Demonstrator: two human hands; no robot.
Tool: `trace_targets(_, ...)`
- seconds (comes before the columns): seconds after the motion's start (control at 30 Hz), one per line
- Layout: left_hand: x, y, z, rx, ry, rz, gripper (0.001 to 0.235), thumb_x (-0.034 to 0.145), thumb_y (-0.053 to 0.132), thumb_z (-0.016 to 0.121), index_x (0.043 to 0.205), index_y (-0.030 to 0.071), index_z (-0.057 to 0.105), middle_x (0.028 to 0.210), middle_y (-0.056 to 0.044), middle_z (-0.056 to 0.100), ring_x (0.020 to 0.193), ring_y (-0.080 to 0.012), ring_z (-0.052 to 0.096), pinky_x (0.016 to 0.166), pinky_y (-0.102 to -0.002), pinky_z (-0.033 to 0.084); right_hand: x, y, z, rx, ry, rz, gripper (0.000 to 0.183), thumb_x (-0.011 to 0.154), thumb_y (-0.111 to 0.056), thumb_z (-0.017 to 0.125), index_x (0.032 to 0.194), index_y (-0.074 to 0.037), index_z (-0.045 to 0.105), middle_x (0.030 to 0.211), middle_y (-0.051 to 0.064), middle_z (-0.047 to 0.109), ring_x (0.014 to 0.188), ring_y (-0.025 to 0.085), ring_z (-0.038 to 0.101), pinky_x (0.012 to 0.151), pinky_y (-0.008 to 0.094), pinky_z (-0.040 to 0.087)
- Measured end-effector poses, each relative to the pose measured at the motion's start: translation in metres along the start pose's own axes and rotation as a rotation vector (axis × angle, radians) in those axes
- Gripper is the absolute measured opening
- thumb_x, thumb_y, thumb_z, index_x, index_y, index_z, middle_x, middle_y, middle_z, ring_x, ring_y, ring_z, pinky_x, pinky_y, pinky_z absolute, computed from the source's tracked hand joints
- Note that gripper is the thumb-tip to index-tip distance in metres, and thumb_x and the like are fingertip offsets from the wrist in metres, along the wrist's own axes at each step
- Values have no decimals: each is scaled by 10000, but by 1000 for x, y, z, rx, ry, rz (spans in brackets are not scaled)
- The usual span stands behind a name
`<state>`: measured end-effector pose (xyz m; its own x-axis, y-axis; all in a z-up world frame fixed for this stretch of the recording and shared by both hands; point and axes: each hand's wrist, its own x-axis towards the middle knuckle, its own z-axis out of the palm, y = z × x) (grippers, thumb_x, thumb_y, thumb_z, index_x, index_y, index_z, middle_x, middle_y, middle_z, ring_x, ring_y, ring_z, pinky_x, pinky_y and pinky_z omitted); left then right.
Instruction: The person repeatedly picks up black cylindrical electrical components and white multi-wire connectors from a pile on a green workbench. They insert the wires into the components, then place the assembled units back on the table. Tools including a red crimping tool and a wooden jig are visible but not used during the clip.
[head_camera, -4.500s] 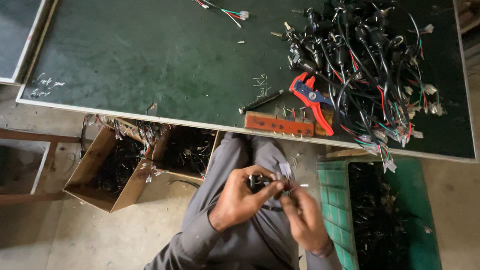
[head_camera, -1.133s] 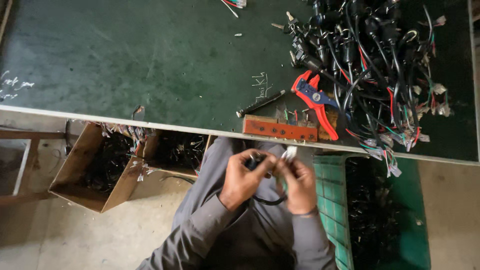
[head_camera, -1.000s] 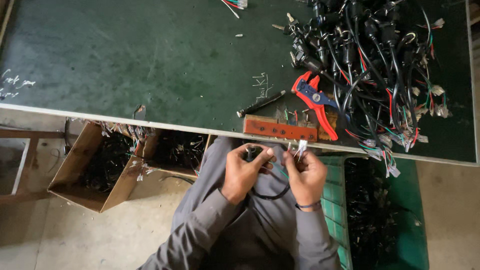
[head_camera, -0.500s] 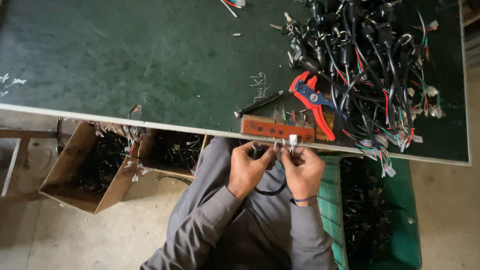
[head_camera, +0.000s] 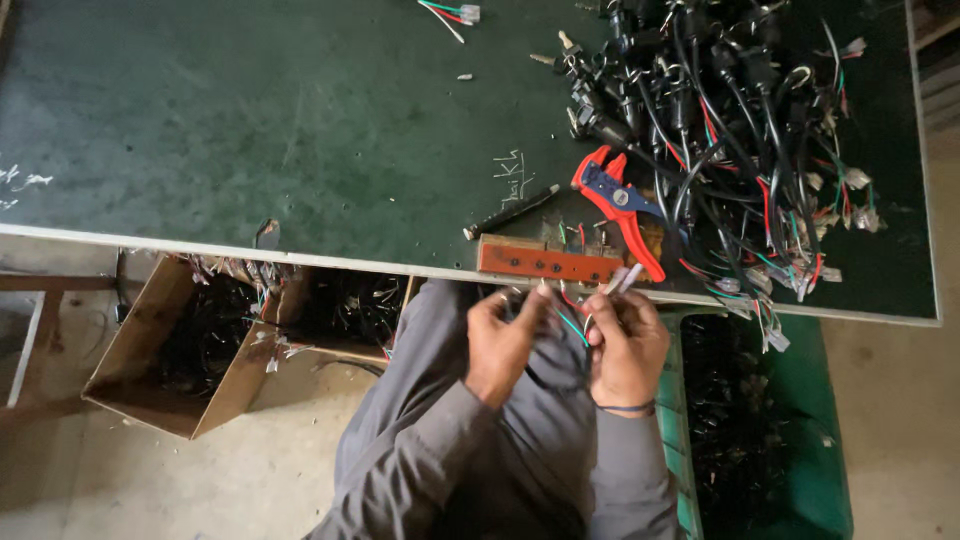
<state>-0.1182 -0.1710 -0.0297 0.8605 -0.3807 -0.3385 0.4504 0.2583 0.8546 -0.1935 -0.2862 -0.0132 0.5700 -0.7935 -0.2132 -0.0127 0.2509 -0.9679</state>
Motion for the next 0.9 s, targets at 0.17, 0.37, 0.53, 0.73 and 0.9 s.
trace_targets(0.17,-3,1,-3,-191,-149,-302,168,957,124,678,938,-32,737,794,-75,751,625,-145,693,576,-295,578,6,7,0,82,-83,-100,120,946,-63,746,1007,-6,660,791,41,686,570,57,535,505,207,401)
trace_targets(0.37,9,8,-7,53,-113,-109,180,938,113,744,916,-65,757,746,-85,737,583,-129,674,535,-285,563,-1,14,-19,-428,-14,-297,123,897,-22,779,917,33,671,776,53,704,638,61,625,566,219,491)
trace_targets(0.53,1,6,-3,36,-87,-91,163,899,95,772,930,-60,732,727,-72,728,582,-119,684,512,-274,558,1,29,-22,-442,24,-374,144,882,-9,800,919,34,668,845,56,742,724,58,680,671,208,543)
trace_targets(0.73,-7,8,-3,19,-68,-52,158,909,93,759,926,-54,704,705,-88,715,568,-137,678,504,-284,556,0,29,-16,-454,64,-382,134,876,3,799,913,32,674,821,48,737,701,52,668,646,205,528)
trace_targets(0.9,-11,5,-5,5,-29,-68,192,914,107,758,883,-71,693,725,-96,725,591,-149,705,535,-299,600,-4,34,-11,-347,73,-333,123,902,12,770,940,31,655,780,31,708,626,40,620,567,199,474)
